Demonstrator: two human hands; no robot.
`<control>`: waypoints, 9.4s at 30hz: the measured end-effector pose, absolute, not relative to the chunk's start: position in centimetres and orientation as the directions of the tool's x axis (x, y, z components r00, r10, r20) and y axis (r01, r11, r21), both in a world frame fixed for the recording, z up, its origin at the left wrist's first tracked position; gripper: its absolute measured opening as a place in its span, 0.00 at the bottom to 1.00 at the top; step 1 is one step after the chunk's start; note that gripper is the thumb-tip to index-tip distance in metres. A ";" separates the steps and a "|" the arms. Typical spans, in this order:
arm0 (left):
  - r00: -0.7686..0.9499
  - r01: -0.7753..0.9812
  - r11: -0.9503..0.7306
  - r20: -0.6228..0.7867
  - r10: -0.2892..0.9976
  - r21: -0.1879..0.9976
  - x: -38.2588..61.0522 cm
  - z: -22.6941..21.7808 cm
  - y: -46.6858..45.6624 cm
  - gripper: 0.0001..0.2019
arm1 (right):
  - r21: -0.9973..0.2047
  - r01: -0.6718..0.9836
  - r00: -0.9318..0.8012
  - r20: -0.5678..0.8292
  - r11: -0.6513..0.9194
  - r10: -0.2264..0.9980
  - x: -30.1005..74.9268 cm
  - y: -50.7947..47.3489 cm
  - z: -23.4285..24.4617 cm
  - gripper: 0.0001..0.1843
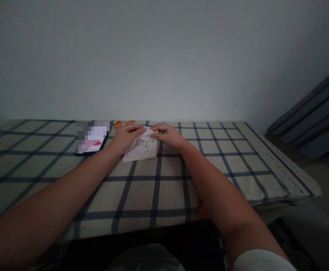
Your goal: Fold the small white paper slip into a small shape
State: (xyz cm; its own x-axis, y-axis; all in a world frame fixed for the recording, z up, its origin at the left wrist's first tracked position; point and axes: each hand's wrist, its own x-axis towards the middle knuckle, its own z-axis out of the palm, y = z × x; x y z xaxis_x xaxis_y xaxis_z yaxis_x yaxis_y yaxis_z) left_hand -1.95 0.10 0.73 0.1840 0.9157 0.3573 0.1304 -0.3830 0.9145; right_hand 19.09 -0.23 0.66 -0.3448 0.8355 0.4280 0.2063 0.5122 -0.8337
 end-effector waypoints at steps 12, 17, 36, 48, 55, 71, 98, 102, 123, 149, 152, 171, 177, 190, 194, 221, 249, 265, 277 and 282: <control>0.214 -0.083 -0.247 0.260 0.942 0.965 -1.5 0.5 0.2 0.22 | -0.859 0.217 -0.293 0.395 0.463 0.871 18.5 -0.3 0.3 0.12; 0.273 -0.211 -0.154 0.209 0.939 0.965 -1.2 0.8 -0.1 0.24 | -0.890 0.131 -0.298 0.385 0.437 0.873 18.5 -0.1 0.1 0.10; 0.312 -0.271 -0.009 0.097 0.945 0.962 -1.1 0.2 0.1 0.17 | -0.722 0.410 -0.381 0.420 0.558 0.824 18.8 -1.1 1.4 0.18; 0.274 -0.088 -0.126 0.145 0.951 0.988 -1.2 0.7 -0.4 0.16 | -0.671 0.445 -0.353 0.477 0.593 0.805 18.3 -1.4 1.4 0.18; 0.250 -0.121 -0.149 0.175 0.952 0.981 -1.4 0.6 0.1 0.18 | -0.796 0.285 -0.244 0.479 0.535 0.843 17.9 -1.2 0.9 0.19; 0.245 -0.117 -0.154 0.179 0.953 0.981 -1.4 0.2 0.4 0.15 | -0.847 0.338 -0.210 0.358 0.411 0.910 18.7 -0.9 1.2 0.21; 0.189 0.077 -0.341 0.323 0.928 0.937 -1.7 1.2 -0.3 0.16 | -0.973 0.066 -0.205 0.204 0.222 0.957 18.4 -0.6 1.0 0.25; 0.193 0.076 -0.353 0.333 0.923 0.933 -1.7 1.0 -0.1 0.14 | -0.979 0.074 -0.283 0.162 0.190 0.945 18.6 -0.5 0.8 0.21; 0.176 0.100 -0.345 0.325 0.929 0.933 -1.9 0.7 0.3 0.14 | -0.980 0.049 -0.257 0.174 0.193 0.951 18.4 -0.4 0.8 0.17; 0.206 -0.009 -0.240 0.237 0.950 0.971 -1.6 0.5 0.1 0.16 | -0.905 0.301 -0.440 0.147 0.299 0.886 18.7 -1.6 1.7 0.18; 0.194 -0.039 -0.236 0.239 0.951 0.971 -1.5 0.6 0.0 0.15 | -0.894 0.328 -0.433 0.146 0.307 0.889 18.5 -1.8 2.0 0.17; 0.274 -0.106 -0.087 0.114 0.955 0.991 -1.4 0.4 -0.2 0.18 | -0.925 0.188 -0.482 0.206 0.330 0.852 18.6 -1.4 1.4 0.08; 0.272 -0.044 -0.201 0.205 0.940 0.979 -1.7 0.4 -0.1 0.17 | -0.930 0.177 -0.495 0.199 0.322 0.846 18.4 -1.3 1.2 0.15; 0.205 -0.078 -0.186 0.199 0.958 0.979 -1.4 0.4 -0.2 0.23 | -0.917 0.162 -0.525 0.232 0.363 0.819 18.4 -1.6 1.7 0.17; 0.193 -0.123 -0.159 0.181 0.964 0.980 -1.2 0.4 -0.1 0.25 | -0.910 0.169 -0.508 0.249 0.379 0.824 18.4 -1.7 1.8 0.17; 0.256 -0.141 -0.109 0.143 0.956 0.984 -1.2 0.9 -0.4 0.20 | -0.923 0.186 -0.388 0.245 0.336 0.888 18.5 -1.4 1.5 0.19; 0.184 -0.176 -0.118 0.150 0.971 0.977 -1.3 0.7 0.0 0.21 | -0.898 0.229 -0.233 0.323 0.375 0.917 18.6 -1.1 1.8 0.27; 0.162 -0.031 -0.224 0.226 0.961 0.974 -1.6 1.1 0.1 0.15 | -0.946 0.046 -0.115 0.314 0.321 0.942 18.6 -0.5 1.3 0.13; 0.202 -0.046 -0.241 0.245 0.948 0.969 -1.5 1.0 -0.2 0.18 | -0.962 -0.008 -0.233 0.267 0.273 0.935 18.8 -1.0 1.6 0.15; 0.137 0.042 -0.314 0.306 0.942 0.949 -1.6 1.1 -0.2 0.15 | -0.956 0.059 -0.233 0.267 0.288 0.935 18.6 -1.1 1.8 0.17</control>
State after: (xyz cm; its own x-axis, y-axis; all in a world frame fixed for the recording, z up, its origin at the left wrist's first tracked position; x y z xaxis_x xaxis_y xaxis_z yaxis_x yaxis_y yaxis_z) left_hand -1.61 -0.16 1.13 0.1369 0.9422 0.3057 0.0417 -0.3138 0.9486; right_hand 18.64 -1.08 1.76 -0.2325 0.9352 0.2671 0.0593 0.2878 -0.9559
